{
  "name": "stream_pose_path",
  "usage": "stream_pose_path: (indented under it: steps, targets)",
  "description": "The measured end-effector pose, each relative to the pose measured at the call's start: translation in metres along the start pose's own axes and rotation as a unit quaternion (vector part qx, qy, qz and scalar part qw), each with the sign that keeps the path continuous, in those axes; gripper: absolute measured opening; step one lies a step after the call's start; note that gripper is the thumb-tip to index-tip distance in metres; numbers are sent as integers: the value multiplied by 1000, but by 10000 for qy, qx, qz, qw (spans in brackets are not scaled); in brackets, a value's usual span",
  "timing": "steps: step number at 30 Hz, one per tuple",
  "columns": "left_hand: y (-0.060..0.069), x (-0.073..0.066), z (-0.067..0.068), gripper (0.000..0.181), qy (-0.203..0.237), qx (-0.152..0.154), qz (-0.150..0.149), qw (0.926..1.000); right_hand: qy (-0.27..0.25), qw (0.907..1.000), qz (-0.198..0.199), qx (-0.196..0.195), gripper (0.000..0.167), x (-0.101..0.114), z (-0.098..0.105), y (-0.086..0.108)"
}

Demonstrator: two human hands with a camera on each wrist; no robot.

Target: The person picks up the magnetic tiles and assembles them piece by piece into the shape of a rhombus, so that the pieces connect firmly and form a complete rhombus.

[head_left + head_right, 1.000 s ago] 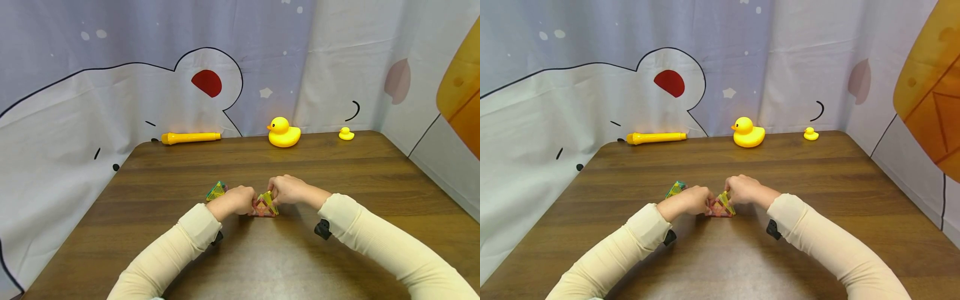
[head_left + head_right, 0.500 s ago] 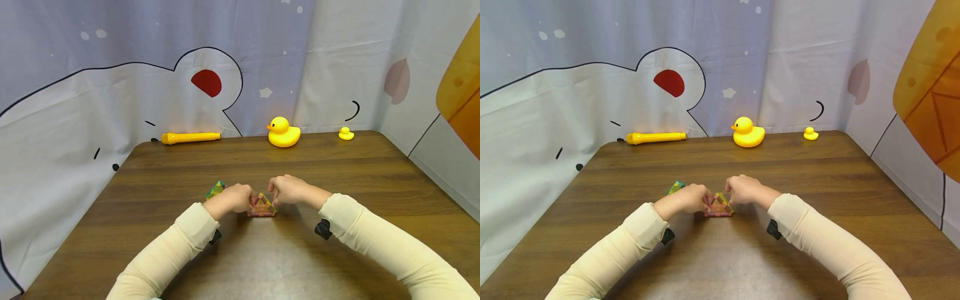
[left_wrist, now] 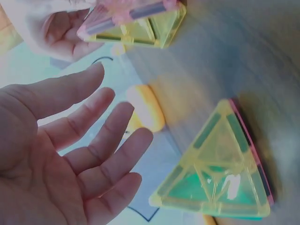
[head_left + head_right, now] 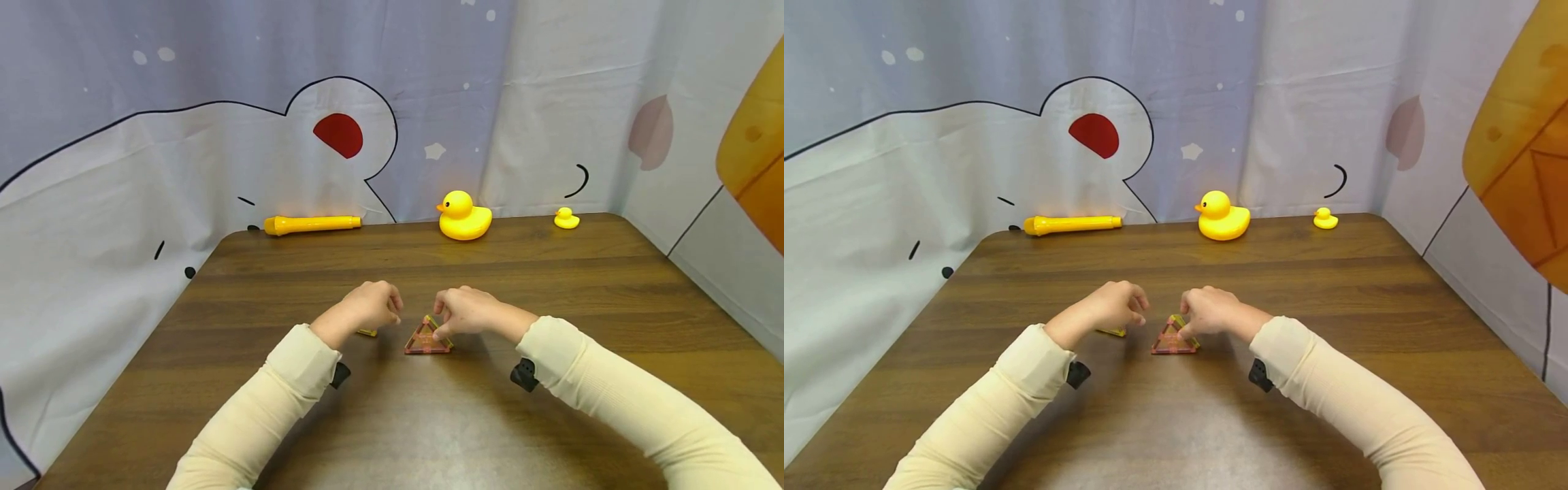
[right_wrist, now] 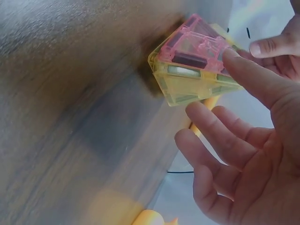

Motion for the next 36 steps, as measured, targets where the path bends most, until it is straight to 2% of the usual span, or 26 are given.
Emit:
stream_pose_path:
  steps: [7, 13, 20, 27, 36]
  targets:
    - [0, 13, 10, 25, 93, -421, 261, 9987, 107, 9998, -69, -157, 44, 5, -3, -3]
    - [3, 26, 18, 36, 41, -599, 519, 9968, 138, 9996, -144, -218, 49, 8, -6, -4]
    - [2, 41, 20, 50, -154, -438, 802, 9957, 256, 9993, -101, -240, 48, 9, -8, -5]
    - [-4, 57, 11, 51, -170, -182, 1117, 9934, 290, 9994, -98, -172, 49, 9, -8, -7]
    - [-6, 63, 5, 48, -166, -91, 1136, 9933, 222, 9997, -88, -87, 42, 8, -8, -8]
Point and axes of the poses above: each hand's wrist, its own y-axis away from the middle knuckle, its own z-axis out of the back of the hand, x = y × z, the point moved 1 cm from there along -y, towards the middle knuckle, and after that the axes turned 6 degrees about -x, right-handed, at the moved point
